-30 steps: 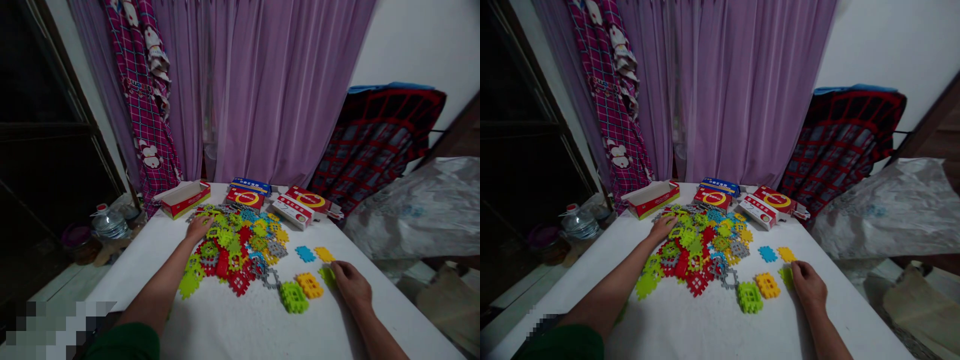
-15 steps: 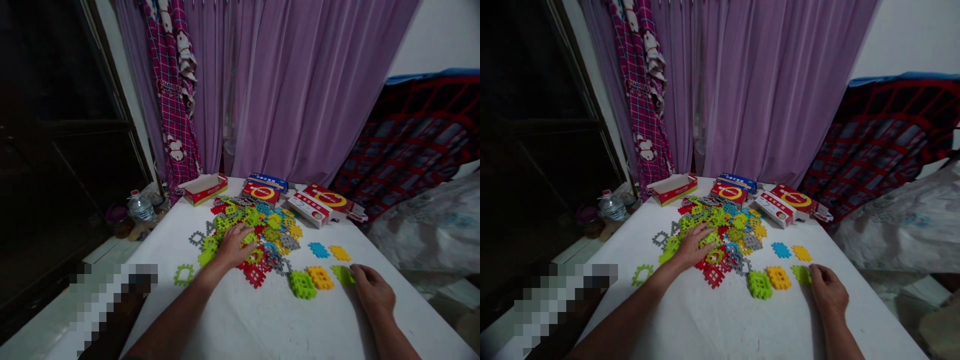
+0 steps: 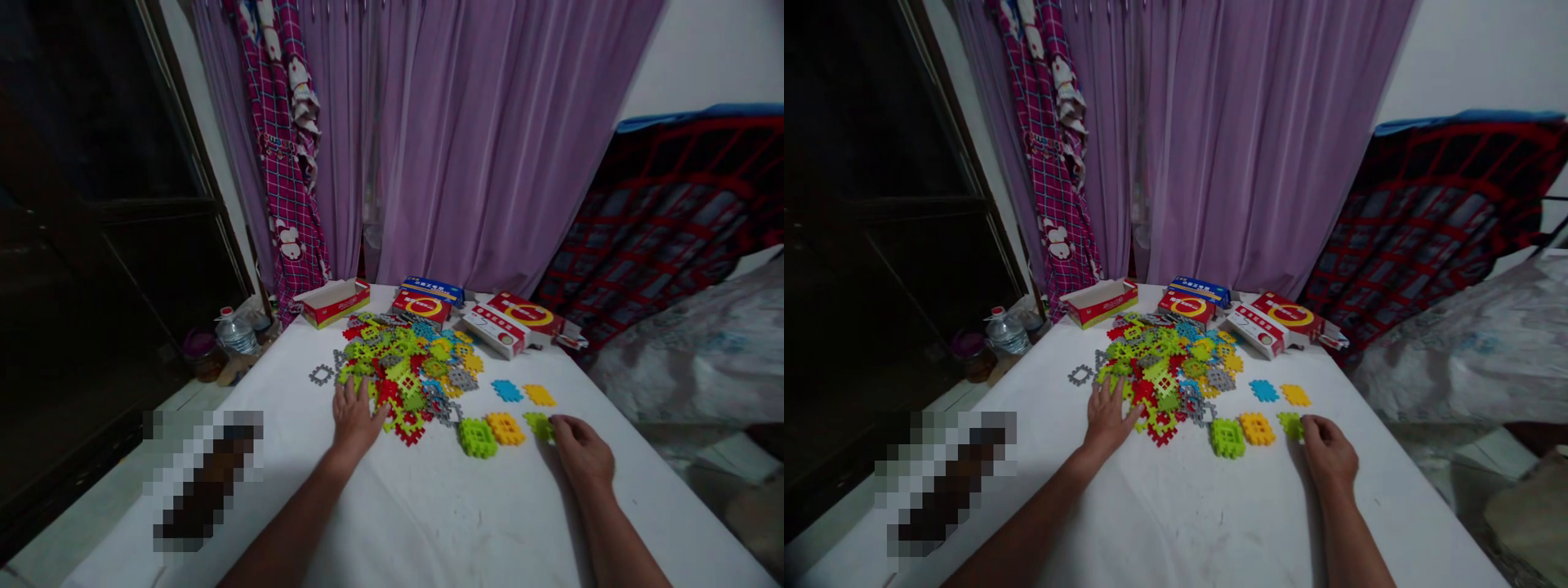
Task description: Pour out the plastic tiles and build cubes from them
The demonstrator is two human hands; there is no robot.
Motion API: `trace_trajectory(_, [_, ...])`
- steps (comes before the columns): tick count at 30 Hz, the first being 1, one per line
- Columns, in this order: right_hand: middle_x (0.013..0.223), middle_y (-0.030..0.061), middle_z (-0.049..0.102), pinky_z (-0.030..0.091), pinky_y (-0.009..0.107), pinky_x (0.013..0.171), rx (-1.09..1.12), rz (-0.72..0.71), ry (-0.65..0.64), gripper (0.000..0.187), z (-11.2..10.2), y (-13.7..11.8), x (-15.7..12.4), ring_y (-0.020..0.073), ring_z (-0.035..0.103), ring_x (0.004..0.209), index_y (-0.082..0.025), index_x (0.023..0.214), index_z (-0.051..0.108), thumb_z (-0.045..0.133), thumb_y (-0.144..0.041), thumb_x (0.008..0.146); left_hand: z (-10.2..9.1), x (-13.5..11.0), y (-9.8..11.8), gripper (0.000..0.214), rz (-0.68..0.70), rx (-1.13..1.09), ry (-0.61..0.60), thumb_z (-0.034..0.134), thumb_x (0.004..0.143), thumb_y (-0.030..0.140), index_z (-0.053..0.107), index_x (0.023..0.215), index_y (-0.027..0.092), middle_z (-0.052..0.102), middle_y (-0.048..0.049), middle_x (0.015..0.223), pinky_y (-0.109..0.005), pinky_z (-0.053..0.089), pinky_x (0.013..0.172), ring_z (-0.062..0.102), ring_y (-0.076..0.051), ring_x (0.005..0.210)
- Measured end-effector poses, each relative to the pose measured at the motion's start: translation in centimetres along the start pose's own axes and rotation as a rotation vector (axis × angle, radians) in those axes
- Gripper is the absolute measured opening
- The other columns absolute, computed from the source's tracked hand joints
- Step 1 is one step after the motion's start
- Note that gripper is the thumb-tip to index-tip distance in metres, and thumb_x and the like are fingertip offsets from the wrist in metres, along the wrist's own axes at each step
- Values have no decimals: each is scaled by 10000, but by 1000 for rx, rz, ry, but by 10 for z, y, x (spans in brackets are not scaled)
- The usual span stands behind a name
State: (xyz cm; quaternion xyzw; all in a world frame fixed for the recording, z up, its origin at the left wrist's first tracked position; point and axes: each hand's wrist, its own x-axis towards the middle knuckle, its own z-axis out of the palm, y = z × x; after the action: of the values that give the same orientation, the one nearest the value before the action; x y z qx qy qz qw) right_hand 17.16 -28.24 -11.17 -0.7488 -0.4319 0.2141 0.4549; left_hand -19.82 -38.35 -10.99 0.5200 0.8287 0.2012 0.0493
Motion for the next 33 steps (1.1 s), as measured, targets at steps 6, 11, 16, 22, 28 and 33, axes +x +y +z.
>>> trace_trajectory(6, [716,64,705,472,354,653,122,-54,6,444,-3,12,-10,244,616,698,-173,763,711,599,-554,566,21,13,53,705,108,-156,83,598,836,422,426,1456,134,287,-198,1577,-527,211,1182,167,-375,1481])
trace_trajectory(11, [694,45,696,481,337,637,188,-64,-9,435,-2,24,-8,219,615,667,-170,781,705,621,-556,599,10,17,65,540,160,-197,67,557,861,382,513,1390,282,387,-92,1551,-675,110,1141,209,-362,1471])
trace_trajectory(16, [708,55,699,492,352,643,289,-56,25,384,-3,20,-12,223,622,688,-166,748,705,655,-512,589,-12,31,40,347,190,-197,88,538,854,243,677,1157,338,582,-28,1397,-650,185,1130,391,-320,1383])
trace_trajectory(22, [700,51,687,489,362,657,291,-44,52,351,-4,18,-14,212,606,684,-172,745,708,640,-488,609,-27,37,-25,290,214,-238,149,497,861,214,724,1039,242,724,-51,1100,-381,470,978,637,-222,1057])
trace_trajectory(28, [698,50,686,490,349,624,295,-40,48,363,-4,19,-14,199,598,652,-166,743,701,672,-499,600,-22,13,-32,286,297,-112,17,648,820,349,709,1089,272,694,-43,1151,-396,443,975,611,-237,1097])
trace_trajectory(33, [686,60,689,475,321,564,311,-14,54,380,-6,14,-22,197,593,630,-160,746,705,671,-496,573,-26,5,-21,172,341,-16,-19,631,846,314,708,987,251,670,-51,1123,-386,432,934,593,-240,1089])
